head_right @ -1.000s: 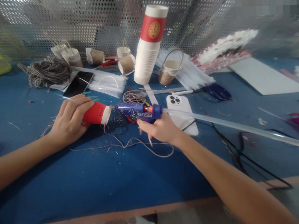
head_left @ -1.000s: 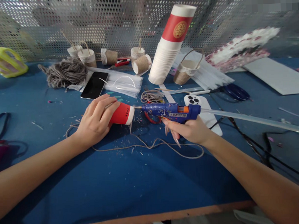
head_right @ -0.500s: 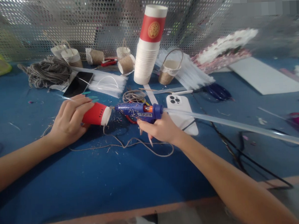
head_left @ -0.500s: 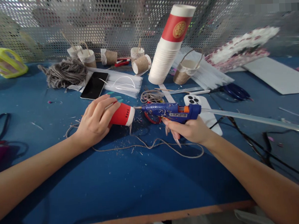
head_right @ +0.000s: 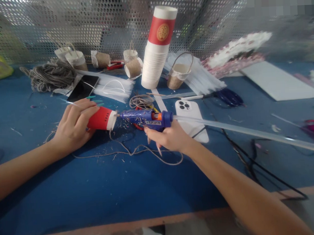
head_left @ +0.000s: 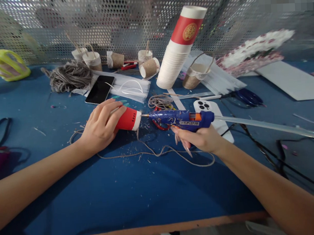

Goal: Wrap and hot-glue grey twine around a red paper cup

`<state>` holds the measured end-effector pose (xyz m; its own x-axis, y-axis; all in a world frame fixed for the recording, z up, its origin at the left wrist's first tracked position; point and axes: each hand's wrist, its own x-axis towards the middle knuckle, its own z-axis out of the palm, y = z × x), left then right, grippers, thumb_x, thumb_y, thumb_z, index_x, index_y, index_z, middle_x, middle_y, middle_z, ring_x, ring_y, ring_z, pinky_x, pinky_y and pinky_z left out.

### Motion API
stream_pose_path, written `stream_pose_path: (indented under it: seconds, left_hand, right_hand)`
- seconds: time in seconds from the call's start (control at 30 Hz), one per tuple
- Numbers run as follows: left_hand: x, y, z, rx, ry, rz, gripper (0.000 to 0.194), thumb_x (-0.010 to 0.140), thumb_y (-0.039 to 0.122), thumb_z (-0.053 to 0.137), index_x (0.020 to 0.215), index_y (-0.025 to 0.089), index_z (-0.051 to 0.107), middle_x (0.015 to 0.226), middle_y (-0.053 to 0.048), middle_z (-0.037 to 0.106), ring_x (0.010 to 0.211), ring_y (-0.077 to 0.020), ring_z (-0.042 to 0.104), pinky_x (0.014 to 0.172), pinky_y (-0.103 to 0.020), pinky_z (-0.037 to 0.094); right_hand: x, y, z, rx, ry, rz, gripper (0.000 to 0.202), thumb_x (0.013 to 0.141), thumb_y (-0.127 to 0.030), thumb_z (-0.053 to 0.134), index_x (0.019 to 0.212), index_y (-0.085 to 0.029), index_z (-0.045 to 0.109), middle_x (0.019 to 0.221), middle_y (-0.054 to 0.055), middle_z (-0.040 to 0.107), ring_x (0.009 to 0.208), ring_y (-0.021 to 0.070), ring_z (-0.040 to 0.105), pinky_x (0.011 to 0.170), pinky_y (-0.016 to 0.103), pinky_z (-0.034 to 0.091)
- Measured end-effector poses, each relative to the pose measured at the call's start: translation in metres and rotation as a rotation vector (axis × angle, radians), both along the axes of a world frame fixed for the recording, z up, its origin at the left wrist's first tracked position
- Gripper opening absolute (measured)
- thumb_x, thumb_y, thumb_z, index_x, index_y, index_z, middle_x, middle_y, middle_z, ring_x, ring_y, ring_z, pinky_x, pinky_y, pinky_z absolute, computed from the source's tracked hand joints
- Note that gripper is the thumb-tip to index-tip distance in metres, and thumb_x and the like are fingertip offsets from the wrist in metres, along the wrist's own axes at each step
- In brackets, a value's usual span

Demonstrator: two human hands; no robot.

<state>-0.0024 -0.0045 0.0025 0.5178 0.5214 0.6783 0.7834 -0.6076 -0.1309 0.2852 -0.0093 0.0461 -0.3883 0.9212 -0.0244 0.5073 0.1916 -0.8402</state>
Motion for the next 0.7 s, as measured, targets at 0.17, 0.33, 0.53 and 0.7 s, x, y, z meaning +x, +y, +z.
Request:
stream_pose_path:
  seconds: [0.17,0.33,0.53,0.7]
  left_hand:
    - [0.0,0.0,0.0,-0.007,-0.01,-0.003,0.053,0.085,0.008,0.049,0.135,0.018,0.037,0.123,-0.014,0.057,0.123,-0.0296,0.052,0.1,-0.047,0.05]
    - [0.001,0.001,0.0,0.032,0.006,-0.006,0.051,0.084,0.009,0.052,0.133,0.016,0.039,0.12,-0.014,0.058,0.12,-0.0297,0.054,0.098,-0.046,0.051]
    - [0.001,0.001,0.0,0.02,0.006,0.01,0.051,0.085,0.008,0.051,0.134,0.016,0.039,0.121,-0.014,0.057,0.121,-0.0294,0.053,0.098,-0.046,0.051]
    - [0.002,0.001,0.001,0.031,-0.006,-0.009,0.05,0.084,0.007,0.053,0.132,0.014,0.041,0.12,-0.015,0.058,0.12,-0.0299,0.054,0.098,-0.045,0.051]
  right_hand:
    - [0.004,0.004,-0.008,-0.03,-0.011,0.014,0.036,0.077,-0.034,0.055,0.044,-0.023,0.048,0.031,-0.002,0.048,0.03,0.0138,0.051,0.047,0.032,0.05]
    - [0.005,0.005,-0.012,-0.027,-0.028,-0.003,0.032,0.075,-0.039,0.057,0.048,-0.023,0.052,0.032,-0.002,0.046,0.037,0.0188,0.058,0.049,0.034,0.053]
    - [0.005,0.003,-0.01,-0.02,-0.036,0.036,0.027,0.075,-0.036,0.056,0.052,-0.022,0.053,0.033,-0.003,0.046,0.039,0.0181,0.059,0.05,0.032,0.052]
    - [0.012,0.009,-0.021,0.014,-0.068,0.117,0.026,0.078,-0.035,0.053,0.055,-0.022,0.052,0.034,-0.005,0.044,0.04,0.0162,0.059,0.05,0.03,0.052]
